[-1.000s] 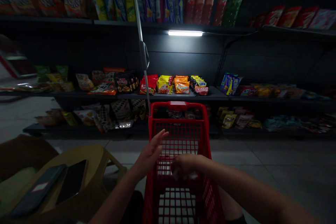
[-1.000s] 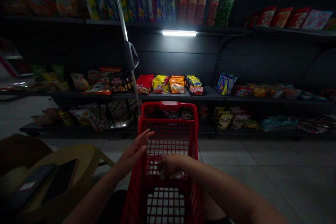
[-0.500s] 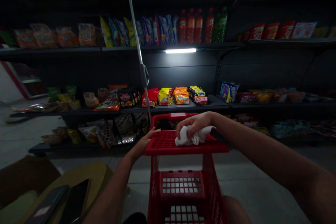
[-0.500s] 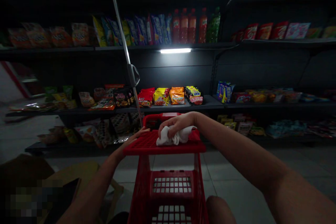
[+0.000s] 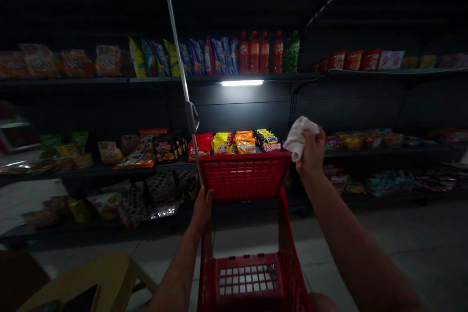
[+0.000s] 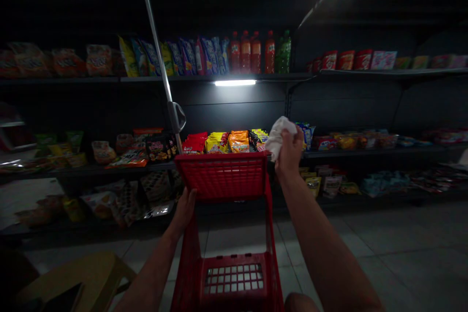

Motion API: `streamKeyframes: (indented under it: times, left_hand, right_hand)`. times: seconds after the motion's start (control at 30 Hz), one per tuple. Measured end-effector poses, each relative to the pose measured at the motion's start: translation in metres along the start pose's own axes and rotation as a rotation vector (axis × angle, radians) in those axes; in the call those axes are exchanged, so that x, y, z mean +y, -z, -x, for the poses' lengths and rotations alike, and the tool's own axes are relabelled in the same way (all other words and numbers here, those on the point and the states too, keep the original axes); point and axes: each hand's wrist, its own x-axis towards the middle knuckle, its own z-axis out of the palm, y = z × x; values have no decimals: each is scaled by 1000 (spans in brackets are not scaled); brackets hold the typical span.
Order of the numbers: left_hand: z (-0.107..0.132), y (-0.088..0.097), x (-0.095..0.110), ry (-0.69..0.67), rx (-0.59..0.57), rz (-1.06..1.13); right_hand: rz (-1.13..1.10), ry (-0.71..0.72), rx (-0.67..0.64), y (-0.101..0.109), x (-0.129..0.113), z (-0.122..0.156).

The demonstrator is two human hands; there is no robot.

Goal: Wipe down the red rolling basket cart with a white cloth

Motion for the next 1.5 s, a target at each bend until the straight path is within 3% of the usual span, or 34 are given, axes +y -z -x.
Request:
streamKeyframes:
  times: [0.07,0.1,0.2,0.3,0.47,0.53,0.6,0.67,0.73,0.8,0.9,0.97,1.03,1.1,1.17,1.23,1.3,1.37,1.5]
  left_hand:
    - [-5,-6,1,17,30,-18]
    - [-7,-8,1,25,39,-28]
    - [-11,-10,2,49,55,-50]
    - [-8,-9,4,61,70,-71]
    - [-1,-8,8,70,107,-96]
    - [2,-6,8,47,134,-116]
    - [5,-3,5,-23,161,-137]
    - [9,1,0,-95,183,-159]
    - [12,6,-4,-117,196,-195]
    - [14,10,-7,-118,199,-245]
    - [16,12,-9,-128,192,-293]
    - [17,9,-11,-136,199,-292]
    - [16,4,-13,-157,223,-277]
    - [14,-1,-17,-191,246,-261]
    - [12,-4,-20,-223,252,-251]
    - [11,-3,-23,-242,247,-244]
    - [11,1,-26,-247,236,-234]
    - [11,5,-27,-244,221,-219]
    - [12,9,-27,-239,210,-211]
  right_hand:
    - [108,235,187,19,1,25]
    - [200,328,213,27,4,38]
    - [469,515,27,33,20,67]
    - [654,635,-135,11,40,72]
    - [808,628,-179,-61,58,83]
    - [839,676,-307,-86,60,95]
    - [884,798,-564,-100,60,104]
    - [927,937,-856,-101,58,102]
    - [956,995,-992,-89,57,91]
    - [964,940,-887,-68,59,73]
    - [906,734,-442,-44,65,48]
    - [810,635,-210,-48,71,44]
    - [702,645,-196,-72,75,57]
    - [618,751,-386,-109,77,82]
    - [612,911,-691,-143,80,107]
    - [666,1049,-912,-161,82,122]
    - [722,1132,-983,-153,85,120]
    - [753,1144,-924,-122,89,103]
    - [821,939,-524,-48,99,62]
